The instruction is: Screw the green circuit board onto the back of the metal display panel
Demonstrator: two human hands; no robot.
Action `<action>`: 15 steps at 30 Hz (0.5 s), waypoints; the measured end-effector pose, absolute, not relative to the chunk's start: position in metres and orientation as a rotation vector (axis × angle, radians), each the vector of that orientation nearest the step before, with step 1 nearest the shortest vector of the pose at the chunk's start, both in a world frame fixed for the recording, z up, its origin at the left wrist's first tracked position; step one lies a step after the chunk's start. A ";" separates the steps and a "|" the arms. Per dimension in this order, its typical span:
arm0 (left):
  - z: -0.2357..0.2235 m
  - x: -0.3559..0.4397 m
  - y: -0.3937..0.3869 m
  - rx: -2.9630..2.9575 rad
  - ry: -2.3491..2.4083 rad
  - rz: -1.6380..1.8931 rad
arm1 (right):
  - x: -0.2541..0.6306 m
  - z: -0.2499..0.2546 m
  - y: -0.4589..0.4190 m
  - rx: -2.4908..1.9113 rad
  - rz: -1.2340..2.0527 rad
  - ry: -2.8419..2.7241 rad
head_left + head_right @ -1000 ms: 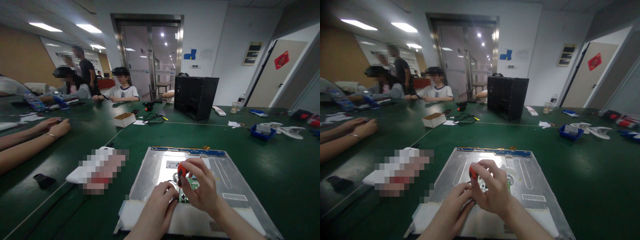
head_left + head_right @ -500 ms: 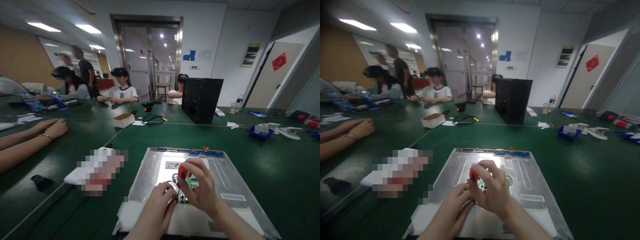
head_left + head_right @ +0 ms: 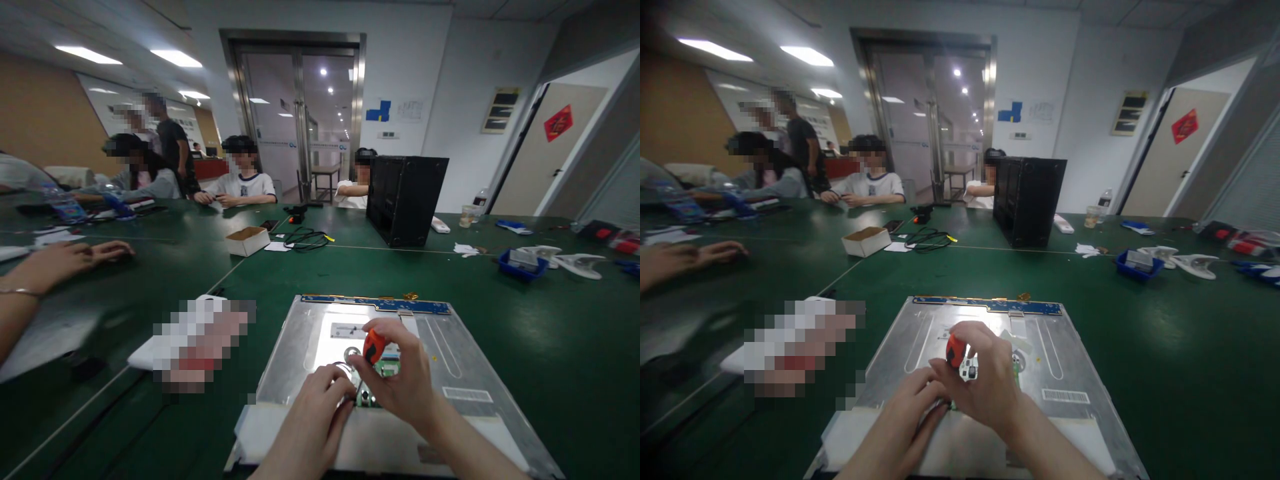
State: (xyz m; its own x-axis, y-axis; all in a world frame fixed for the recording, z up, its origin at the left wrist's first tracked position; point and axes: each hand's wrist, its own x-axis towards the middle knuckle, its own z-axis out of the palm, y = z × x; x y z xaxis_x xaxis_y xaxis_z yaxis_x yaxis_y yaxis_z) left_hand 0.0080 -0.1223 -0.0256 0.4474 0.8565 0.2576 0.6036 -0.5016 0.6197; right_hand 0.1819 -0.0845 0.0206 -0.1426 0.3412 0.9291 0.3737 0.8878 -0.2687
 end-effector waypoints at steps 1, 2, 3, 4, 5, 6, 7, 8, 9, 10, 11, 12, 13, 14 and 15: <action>-0.026 0.008 -0.122 2.260 1.227 0.769 | 0.182 0.021 -0.084 -0.540 -0.037 -1.742; -0.025 0.008 -0.122 2.258 1.227 0.768 | 0.182 0.022 -0.084 -0.536 -0.046 -1.750; -0.025 0.009 -0.122 2.257 1.223 0.770 | 0.182 0.023 -0.084 -0.535 -0.054 -1.763; -0.025 0.009 -0.122 2.257 1.217 0.773 | 0.182 0.023 -0.085 -0.535 -0.058 -1.780; -0.025 0.009 -0.122 2.258 1.210 0.777 | 0.182 0.024 -0.085 -0.534 -0.054 -1.798; -0.025 0.009 -0.122 2.256 1.204 0.783 | 0.182 0.024 -0.086 -0.529 -0.042 -1.814; -0.025 0.009 -0.122 2.254 1.200 0.784 | 0.183 0.024 -0.086 -0.523 -0.026 -1.827; -0.025 0.009 -0.122 2.251 1.200 0.783 | 0.183 0.024 -0.087 -0.516 -0.009 -1.836; -0.025 0.009 -0.123 2.249 1.204 0.781 | 0.184 0.023 -0.087 -0.511 0.006 -1.840; -0.025 0.009 -0.123 2.248 1.210 0.778 | 0.184 0.023 -0.087 -0.514 0.014 -1.840; -0.024 0.009 -0.123 2.249 1.217 0.777 | 0.184 0.022 -0.087 -0.527 0.013 -1.835; -0.024 0.009 -0.124 2.253 1.222 0.778 | 0.184 0.021 -0.087 -0.549 0.004 -1.824; -0.023 0.009 -0.124 2.256 1.227 0.781 | 0.183 0.020 -0.086 -0.570 -0.008 -1.810; -0.023 0.009 -0.124 2.258 1.234 0.784 | 0.183 0.018 -0.086 -0.588 -0.020 -1.791; -0.022 0.009 -0.125 2.258 1.238 0.782 | 0.182 0.017 -0.086 -0.601 -0.029 -1.771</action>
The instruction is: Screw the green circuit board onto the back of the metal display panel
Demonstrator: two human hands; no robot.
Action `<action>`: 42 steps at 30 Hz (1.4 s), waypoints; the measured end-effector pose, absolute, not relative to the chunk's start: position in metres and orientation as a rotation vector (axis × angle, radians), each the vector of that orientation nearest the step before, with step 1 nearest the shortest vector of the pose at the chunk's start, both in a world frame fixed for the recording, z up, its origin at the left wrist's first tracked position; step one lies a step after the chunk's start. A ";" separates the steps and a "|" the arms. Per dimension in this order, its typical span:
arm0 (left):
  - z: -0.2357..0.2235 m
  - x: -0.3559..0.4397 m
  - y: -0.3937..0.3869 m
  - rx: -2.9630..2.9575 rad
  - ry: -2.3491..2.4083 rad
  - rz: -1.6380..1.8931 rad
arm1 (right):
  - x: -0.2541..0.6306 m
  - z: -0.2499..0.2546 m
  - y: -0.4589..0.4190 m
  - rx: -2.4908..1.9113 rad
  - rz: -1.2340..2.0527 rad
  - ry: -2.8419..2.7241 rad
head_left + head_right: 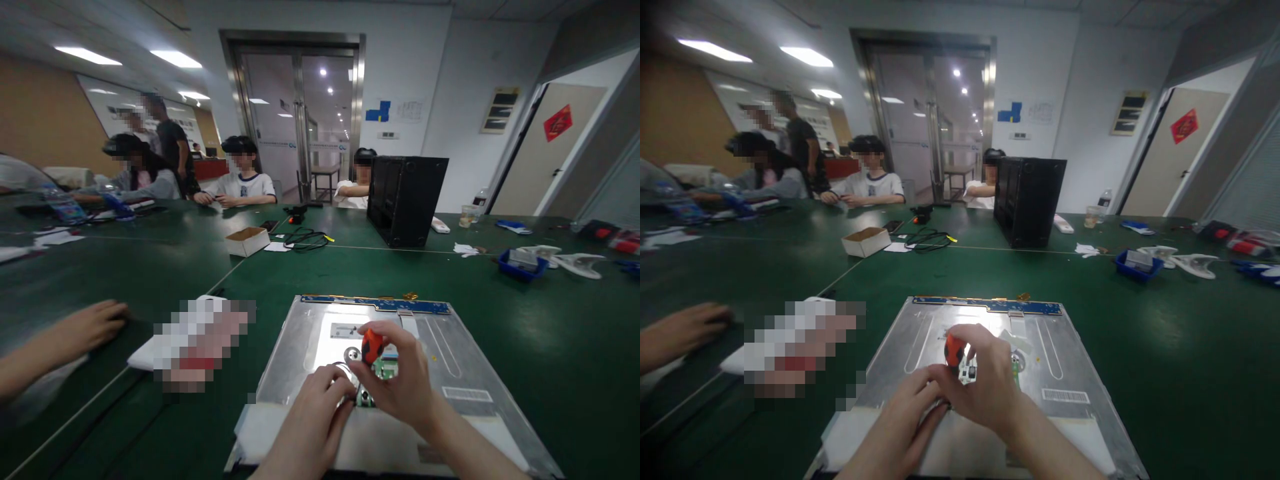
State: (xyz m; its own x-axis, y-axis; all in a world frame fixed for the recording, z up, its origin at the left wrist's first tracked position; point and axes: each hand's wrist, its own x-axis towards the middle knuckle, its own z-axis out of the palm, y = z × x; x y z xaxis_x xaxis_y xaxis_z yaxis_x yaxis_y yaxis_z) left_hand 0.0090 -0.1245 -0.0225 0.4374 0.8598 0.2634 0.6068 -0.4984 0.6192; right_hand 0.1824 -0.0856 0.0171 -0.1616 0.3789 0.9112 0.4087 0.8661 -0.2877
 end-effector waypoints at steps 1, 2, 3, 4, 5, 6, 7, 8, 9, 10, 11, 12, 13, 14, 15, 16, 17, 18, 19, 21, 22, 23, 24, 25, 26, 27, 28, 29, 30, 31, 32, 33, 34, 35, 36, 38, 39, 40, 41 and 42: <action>-0.022 0.009 -0.124 2.256 1.243 0.781 | 0.182 0.016 -0.085 -0.603 -0.032 -1.753; -0.022 0.009 -0.124 2.254 1.245 0.778 | 0.181 0.015 -0.085 -0.595 -0.030 -1.739; -0.023 0.009 -0.124 2.254 1.243 0.774 | 0.181 0.014 -0.085 -0.586 -0.024 -1.731; -0.023 0.009 -0.123 2.255 1.241 0.773 | 0.180 0.013 -0.084 -0.576 -0.017 -1.729; -0.024 0.009 -0.123 2.258 1.237 0.776 | 0.180 0.012 -0.084 -0.566 -0.010 -1.732; -0.025 0.009 -0.122 2.262 1.232 0.784 | 0.180 0.012 -0.085 -0.552 -0.004 -1.737; -0.025 0.009 -0.122 2.264 1.229 0.794 | 0.181 0.013 -0.085 -0.537 0.000 -1.742; -0.026 0.009 -0.122 2.265 1.225 0.803 | 0.181 0.014 -0.085 -0.522 0.003 -1.747; -0.026 0.009 -0.122 2.267 1.222 0.808 | 0.181 0.015 -0.085 -0.509 0.006 -1.755; -0.027 0.009 -0.122 2.267 1.217 0.811 | 0.182 0.016 -0.086 -0.500 0.005 -1.765; -0.026 0.009 -0.123 2.266 1.214 0.808 | 0.182 0.018 -0.086 -0.500 0.002 -1.777; -0.026 0.009 -0.123 2.262 1.214 0.803 | 0.183 0.020 -0.086 -0.504 -0.004 -1.791; -0.025 0.009 -0.123 2.256 1.214 0.797 | 0.183 0.022 -0.086 -0.511 -0.009 -1.805; -0.024 0.009 -0.124 2.249 1.218 0.793 | 0.184 0.023 -0.086 -0.515 -0.012 -1.820; -0.023 0.010 -0.124 2.242 1.220 0.791 | 0.184 0.025 -0.086 -0.514 -0.010 -1.836; -0.022 0.010 -0.124 2.237 1.221 0.789 | 0.185 0.026 -0.087 -0.510 -0.003 -1.850; -0.021 0.010 -0.124 2.234 1.219 0.786 | 0.185 0.026 -0.087 -0.503 0.006 -1.860; -0.021 0.010 -0.124 2.233 1.215 0.784 | 0.186 0.026 -0.087 -0.501 0.016 -1.864; -0.021 0.010 -0.124 2.234 1.211 0.782 | 0.186 0.026 -0.087 -0.506 0.025 -1.861; -0.021 0.010 -0.124 2.234 1.213 0.783 | 0.185 0.024 -0.088 -0.524 0.028 -1.834; -0.021 0.010 -0.124 2.235 1.219 0.787 | 0.185 0.023 -0.088 -0.532 0.024 -1.816; -0.021 0.010 -0.124 2.237 1.226 0.789 | 0.184 0.021 -0.088 -0.540 0.017 -1.797; -0.021 0.010 -0.124 2.241 1.232 0.790 | 0.183 0.020 -0.088 -0.547 0.011 -1.778; -0.022 0.009 -0.124 2.248 1.235 0.785 | 0.183 0.019 -0.087 -0.554 0.006 -1.763; -0.022 0.009 -0.123 2.258 1.237 0.777 | 0.182 0.018 -0.087 -0.564 0.009 -1.753; -0.022 0.009 -0.123 2.269 1.238 0.768 | 0.181 0.017 -0.087 -0.574 0.014 -1.748; -0.022 0.009 -0.123 2.282 1.241 0.761 | 0.181 0.017 -0.087 -0.582 0.019 -1.749; -0.023 0.008 -0.122 2.297 1.243 0.756 | 0.181 0.017 -0.086 -0.581 0.026 -1.755; -0.023 0.008 -0.122 2.313 1.245 0.755 | 0.181 0.018 -0.086 -0.571 0.029 -1.765; -0.023 0.007 -0.121 2.330 1.245 0.756 | 0.181 0.019 -0.086 -0.556 0.027 -1.773; -0.024 0.007 -0.120 2.350 1.242 0.759 | 0.181 0.021 -0.086 -0.541 0.022 -1.783; -0.024 0.007 -0.119 2.371 1.237 0.758 | 0.181 0.022 -0.086 -0.530 0.013 -1.794; -0.024 0.007 -0.117 2.391 1.230 0.751 | 0.182 0.024 -0.086 -0.527 0.005 -1.808; -0.023 0.006 -0.115 2.409 1.224 0.736 | 0.182 0.025 -0.086 -0.532 -0.002 -1.820; -0.022 0.006 -0.114 2.423 1.219 0.713 | 0.182 0.026 -0.086 -0.542 -0.003 -1.833; -0.017 0.006 -0.111 2.443 1.210 0.655 | 0.183 0.026 -0.086 -0.554 0.007 -1.848; -0.014 0.006 -0.110 2.450 1.204 0.629 | 0.183 0.026 -0.087 -0.553 0.016 -1.849; -0.010 0.006 -0.109 2.454 1.197 0.612 | 0.183 0.025 -0.087 -0.551 0.024 -1.849; -0.007 0.006 -0.108 2.457 1.190 0.600 | 0.184 0.025 -0.087 -0.550 0.028 -1.847; -0.004 0.006 -0.108 2.457 1.182 0.597 | 0.184 0.025 -0.087 -0.554 0.028 -1.845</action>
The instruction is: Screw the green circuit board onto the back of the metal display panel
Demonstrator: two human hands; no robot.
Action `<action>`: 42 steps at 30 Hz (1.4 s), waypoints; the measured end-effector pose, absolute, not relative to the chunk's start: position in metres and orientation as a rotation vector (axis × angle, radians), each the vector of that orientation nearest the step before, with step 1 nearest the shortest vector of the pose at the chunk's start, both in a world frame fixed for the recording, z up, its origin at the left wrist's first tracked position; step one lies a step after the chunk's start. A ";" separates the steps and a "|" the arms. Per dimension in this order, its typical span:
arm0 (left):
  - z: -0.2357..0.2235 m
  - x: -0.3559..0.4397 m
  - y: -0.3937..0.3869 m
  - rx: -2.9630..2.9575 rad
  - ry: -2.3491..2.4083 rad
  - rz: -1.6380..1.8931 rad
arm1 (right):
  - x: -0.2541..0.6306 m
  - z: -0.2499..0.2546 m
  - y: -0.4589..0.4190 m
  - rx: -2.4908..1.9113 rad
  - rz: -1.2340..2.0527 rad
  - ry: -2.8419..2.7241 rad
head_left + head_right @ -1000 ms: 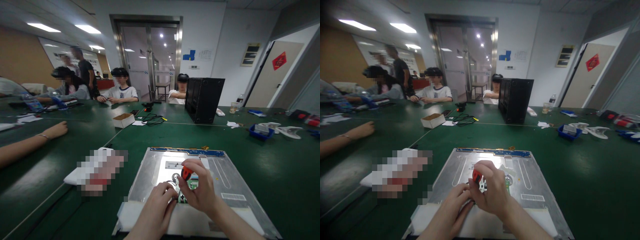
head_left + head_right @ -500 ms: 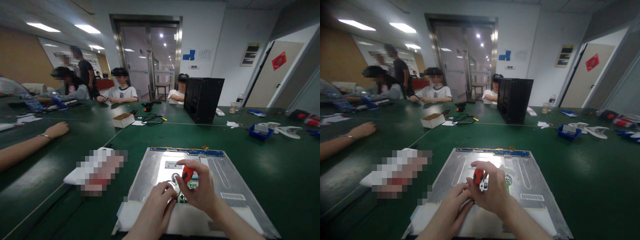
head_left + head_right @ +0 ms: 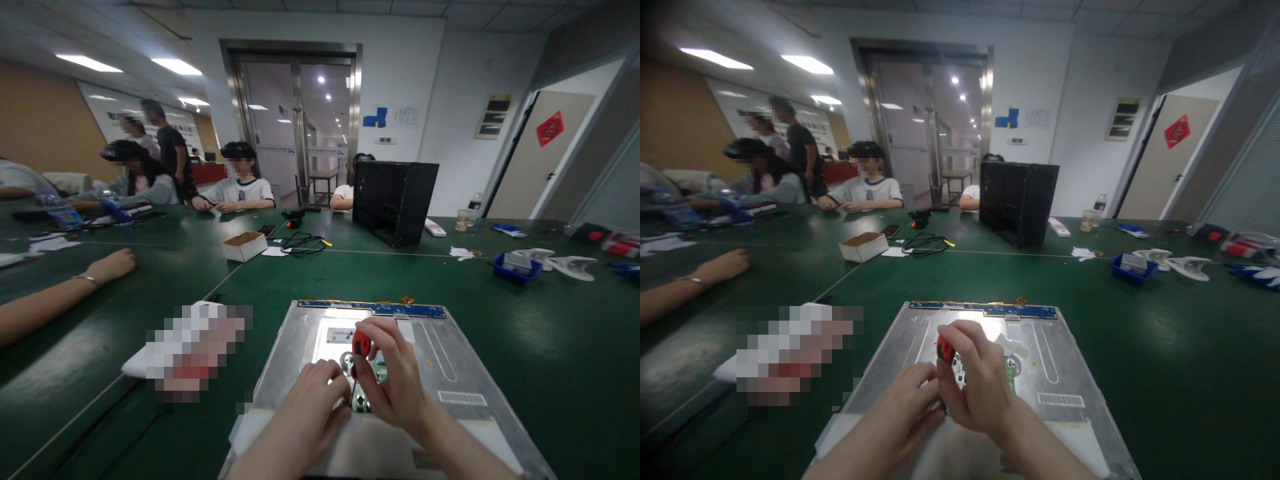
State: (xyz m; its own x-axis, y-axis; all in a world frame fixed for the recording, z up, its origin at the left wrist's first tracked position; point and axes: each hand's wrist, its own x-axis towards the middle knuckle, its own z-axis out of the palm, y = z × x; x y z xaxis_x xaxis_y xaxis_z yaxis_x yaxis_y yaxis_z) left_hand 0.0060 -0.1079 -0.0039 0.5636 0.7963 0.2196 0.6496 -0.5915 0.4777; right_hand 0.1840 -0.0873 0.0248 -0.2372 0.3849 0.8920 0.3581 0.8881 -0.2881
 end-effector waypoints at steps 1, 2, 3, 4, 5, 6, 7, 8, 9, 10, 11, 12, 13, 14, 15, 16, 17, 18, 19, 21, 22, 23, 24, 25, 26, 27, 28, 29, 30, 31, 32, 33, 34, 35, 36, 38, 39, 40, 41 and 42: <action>-0.002 0.006 -0.108 2.455 1.173 0.597 | 0.184 0.025 -0.087 -0.561 0.024 -1.843; 0.000 0.006 -0.107 2.451 1.165 0.601 | 0.185 0.025 -0.087 -0.569 0.018 -1.841; 0.000 0.006 -0.107 2.446 1.156 0.609 | 0.185 0.025 -0.087 -0.575 0.008 -1.841; 0.000 0.006 -0.107 2.441 1.147 0.618 | 0.185 0.025 -0.087 -0.580 -0.002 -1.843; -0.002 0.006 -0.107 2.436 1.139 0.629 | 0.184 0.025 -0.086 -0.582 -0.015 -1.841; -0.003 0.006 -0.106 2.431 1.134 0.640 | 0.184 0.025 -0.086 -0.585 -0.029 -1.833; -0.005 0.006 -0.106 2.427 1.130 0.649 | 0.183 0.025 -0.086 -0.587 -0.048 -1.818; -0.007 0.005 -0.105 2.423 1.127 0.654 | 0.182 0.025 -0.086 -0.590 -0.069 -1.800; -0.008 0.005 -0.105 2.420 1.124 0.653 | 0.181 0.024 -0.085 -0.594 -0.090 -1.782; -0.009 0.006 -0.105 2.419 1.118 0.648 | 0.181 0.024 -0.086 -0.599 -0.107 -1.766; -0.009 0.006 -0.105 2.420 1.107 0.644 | 0.180 0.023 -0.086 -0.607 -0.118 -1.756; -0.010 0.006 -0.105 2.423 1.091 0.645 | 0.179 0.023 -0.086 -0.615 -0.124 -1.752; -0.010 0.006 -0.105 2.425 1.074 0.652 | 0.179 0.022 -0.087 -0.623 -0.122 -1.755; -0.010 0.007 -0.105 2.426 1.059 0.665 | 0.179 0.022 -0.087 -0.627 -0.115 -1.761; -0.010 0.007 -0.106 2.425 1.047 0.681 | 0.179 0.022 -0.087 -0.628 -0.106 -1.772; -0.010 0.007 -0.106 2.422 1.042 0.697 | 0.179 0.022 -0.088 -0.623 -0.099 -1.786; -0.010 0.007 -0.106 2.420 1.040 0.708 | 0.180 0.023 -0.088 -0.614 -0.091 -1.801; -0.010 0.007 -0.106 2.418 1.040 0.715 | 0.180 0.023 -0.088 -0.602 -0.081 -1.816; -0.011 0.007 -0.107 2.419 1.038 0.718 | 0.181 0.024 -0.089 -0.589 -0.071 -1.831; -0.011 0.007 -0.107 2.424 1.031 0.721 | 0.182 0.025 -0.089 -0.568 -0.046 -1.858; -0.011 0.006 -0.107 2.427 1.027 0.721 | 0.182 0.026 -0.088 -0.559 -0.035 -1.870; -0.011 0.006 -0.107 2.428 1.025 0.720 | 0.182 0.026 -0.088 -0.549 -0.027 -1.876; -0.012 0.007 -0.107 2.428 1.025 0.717 | 0.182 0.026 -0.088 -0.541 -0.025 -1.875; -0.012 0.007 -0.107 2.427 1.028 0.711 | 0.182 0.025 -0.087 -0.538 -0.028 -1.868; -0.012 0.007 -0.107 2.424 1.032 0.702 | 0.182 0.025 -0.087 -0.541 -0.037 -1.853; -0.013 0.007 -0.107 2.419 1.038 0.692 | 0.181 0.025 -0.087 -0.552 -0.053 -1.834; -0.013 0.007 -0.107 2.415 1.043 0.685 | 0.181 0.024 -0.087 -0.571 -0.073 -1.817; -0.013 0.008 -0.107 2.411 1.045 0.679 | 0.181 0.024 -0.087 -0.593 -0.094 -1.803; -0.013 0.008 -0.107 2.407 1.044 0.677 | 0.180 0.023 -0.087 -0.611 -0.112 -1.798; -0.014 0.008 -0.107 2.404 1.042 0.680 | 0.180 0.023 -0.087 -0.622 -0.125 -1.802; -0.014 0.008 -0.107 2.402 1.039 0.687 | 0.180 0.023 -0.087 -0.623 -0.132 -1.813; -0.014 0.008 -0.107 2.402 1.036 0.695 | 0.180 0.023 -0.087 -0.617 -0.130 -1.830; -0.014 0.008 -0.107 2.404 1.034 0.703 | 0.180 0.023 -0.087 -0.602 -0.124 -1.846; -0.014 0.008 -0.107 2.406 1.033 0.709 | 0.180 0.023 -0.088 -0.585 -0.114 -1.863; -0.014 0.008 -0.106 2.409 1.033 0.715 | 0.180 0.023 -0.088 -0.572 -0.101 -1.875; -0.014 0.008 -0.106 2.414 1.033 0.718 | 0.180 0.024 -0.088 -0.544 -0.065 -1.879; -0.014 0.008 -0.106 2.416 1.035 0.719 | 0.180 0.023 -0.088 -0.530 -0.043 -1.872; -0.014 0.008 -0.106 2.419 1.035 0.717 | 0.180 0.023 -0.088 -0.515 -0.023 -1.862; -0.014 0.008 -0.106 2.422 1.034 0.712 | 0.181 0.023 -0.088 -0.503 -0.007 -1.853; -0.014 0.007 -0.106 2.424 1.033 0.707 | 0.181 0.022 -0.087 -0.499 0.001 -1.846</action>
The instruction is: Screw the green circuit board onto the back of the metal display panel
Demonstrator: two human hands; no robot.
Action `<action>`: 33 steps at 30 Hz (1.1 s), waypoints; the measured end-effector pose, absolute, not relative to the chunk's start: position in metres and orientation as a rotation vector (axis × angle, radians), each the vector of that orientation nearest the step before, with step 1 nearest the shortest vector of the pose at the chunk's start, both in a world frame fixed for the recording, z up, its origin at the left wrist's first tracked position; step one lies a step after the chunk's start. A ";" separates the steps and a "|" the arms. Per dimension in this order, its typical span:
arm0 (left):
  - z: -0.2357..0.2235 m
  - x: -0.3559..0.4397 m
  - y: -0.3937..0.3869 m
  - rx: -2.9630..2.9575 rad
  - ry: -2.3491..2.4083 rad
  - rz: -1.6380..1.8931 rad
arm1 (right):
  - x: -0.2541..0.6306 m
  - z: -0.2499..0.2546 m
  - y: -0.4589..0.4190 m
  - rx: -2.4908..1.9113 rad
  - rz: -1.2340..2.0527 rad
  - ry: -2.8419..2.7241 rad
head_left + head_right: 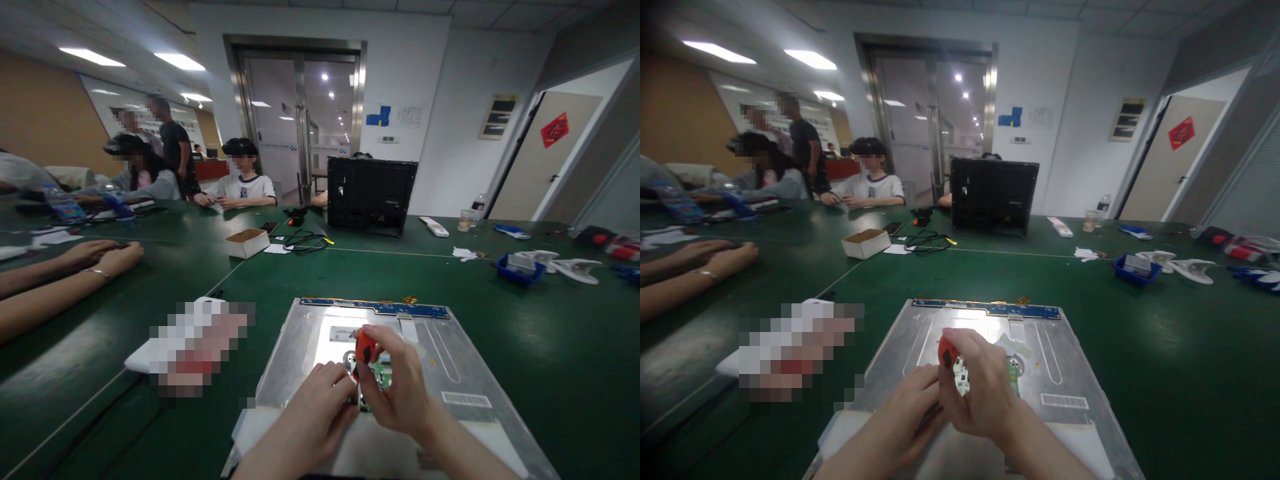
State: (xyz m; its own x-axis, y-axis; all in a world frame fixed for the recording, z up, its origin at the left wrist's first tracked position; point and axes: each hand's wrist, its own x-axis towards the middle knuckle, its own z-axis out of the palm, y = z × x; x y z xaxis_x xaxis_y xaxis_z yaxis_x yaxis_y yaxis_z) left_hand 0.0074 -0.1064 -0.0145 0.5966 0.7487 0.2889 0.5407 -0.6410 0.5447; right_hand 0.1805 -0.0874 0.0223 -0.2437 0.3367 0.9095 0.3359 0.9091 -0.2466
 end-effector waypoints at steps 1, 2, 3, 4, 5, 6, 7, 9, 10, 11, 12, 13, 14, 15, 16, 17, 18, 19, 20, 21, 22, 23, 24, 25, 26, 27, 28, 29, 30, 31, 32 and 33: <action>-0.015 0.007 -0.107 2.425 1.034 0.702 | 0.180 0.022 -0.087 -0.502 0.001 -1.841; -0.015 0.007 -0.107 2.424 1.035 0.698 | 0.180 0.022 -0.087 -0.511 -0.003 -1.833; -0.016 0.007 -0.107 2.422 1.034 0.693 | 0.180 0.021 -0.086 -0.521 -0.010 -1.823; -0.016 0.007 -0.108 2.420 1.032 0.687 | 0.179 0.021 -0.085 -0.524 -0.019 -1.813; -0.016 0.007 -0.107 2.418 1.027 0.683 | 0.179 0.022 -0.085 -0.522 -0.025 -1.807; -0.017 0.007 -0.107 2.417 1.020 0.681 | 0.179 0.022 -0.084 -0.517 -0.034 -1.808; -0.017 0.007 -0.107 2.418 1.012 0.682 | 0.179 0.022 -0.084 -0.517 -0.044 -1.812; -0.017 0.007 -0.106 2.421 1.002 0.700 | 0.179 0.023 -0.084 -0.539 -0.068 -1.823; -0.017 0.007 -0.105 2.423 1.000 0.711 | 0.179 0.023 -0.084 -0.558 -0.078 -1.830; -0.017 0.007 -0.105 2.426 1.000 0.719 | 0.180 0.023 -0.085 -0.576 -0.083 -1.837; -0.017 0.007 -0.104 2.430 1.001 0.721 | 0.180 0.023 -0.085 -0.584 -0.080 -1.845; -0.017 0.007 -0.104 2.433 1.002 0.720 | 0.181 0.023 -0.086 -0.579 -0.066 -1.854; -0.017 0.007 -0.104 2.436 1.002 0.714 | 0.181 0.022 -0.087 -0.564 -0.047 -1.862; -0.016 0.007 -0.105 2.438 1.003 0.707 | 0.182 0.022 -0.088 -0.549 -0.024 -1.868; -0.016 0.007 -0.105 2.439 1.005 0.699 | 0.182 0.022 -0.088 -0.536 -0.005 -1.872; -0.016 0.006 -0.105 2.439 1.008 0.692 | 0.182 0.023 -0.089 -0.528 0.006 -1.875; -0.016 0.006 -0.106 2.438 1.012 0.688 | 0.182 0.023 -0.089 -0.532 0.006 -1.875; -0.016 0.006 -0.106 2.435 1.015 0.688 | 0.182 0.023 -0.089 -0.536 -0.006 -1.868; -0.016 0.006 -0.106 2.432 1.016 0.691 | 0.182 0.024 -0.088 -0.540 -0.019 -1.857; -0.016 0.007 -0.106 2.430 1.013 0.693 | 0.181 0.024 -0.088 -0.537 -0.033 -1.844; -0.017 0.007 -0.106 2.428 1.009 0.696 | 0.181 0.024 -0.087 -0.531 -0.047 -1.831; -0.018 0.007 -0.106 2.427 1.006 0.699 | 0.180 0.024 -0.087 -0.530 -0.060 -1.819; -0.018 0.007 -0.106 2.426 1.004 0.703 | 0.180 0.024 -0.086 -0.534 -0.075 -1.809; -0.019 0.008 -0.105 2.426 1.003 0.706 | 0.179 0.024 -0.086 -0.546 -0.092 -1.801; -0.019 0.008 -0.105 2.427 1.003 0.710 | 0.179 0.024 -0.086 -0.568 -0.113 -1.795; -0.019 0.008 -0.105 2.427 1.004 0.716 | 0.179 0.024 -0.087 -0.593 -0.132 -1.792; -0.020 0.008 -0.104 2.429 1.004 0.722 | 0.179 0.023 -0.087 -0.614 -0.147 -1.795; -0.020 0.008 -0.104 2.432 1.005 0.728 | 0.179 0.023 -0.088 -0.627 -0.156 -1.801; -0.020 0.007 -0.104 2.436 1.006 0.732 | 0.180 0.023 -0.088 -0.631 -0.153 -1.810; -0.020 0.007 -0.104 2.441 1.007 0.734 | 0.180 0.023 -0.089 -0.623 -0.139 -1.823; -0.020 0.007 -0.104 2.445 1.008 0.733 | 0.181 0.023 -0.089 -0.606 -0.117 -1.838; -0.020 0.007 -0.104 2.448 1.010 0.728 | 0.181 0.023 -0.089 -0.584 -0.092 -1.851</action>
State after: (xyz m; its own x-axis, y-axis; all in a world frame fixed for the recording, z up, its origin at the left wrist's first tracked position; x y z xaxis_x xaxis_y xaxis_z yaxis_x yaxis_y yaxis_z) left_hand 0.0066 -0.1042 -0.0198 0.6049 0.7322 0.3131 0.5281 -0.6631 0.5305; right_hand 0.1811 -0.0891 0.0228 -0.2408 0.3463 0.9067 0.4340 0.8740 -0.2185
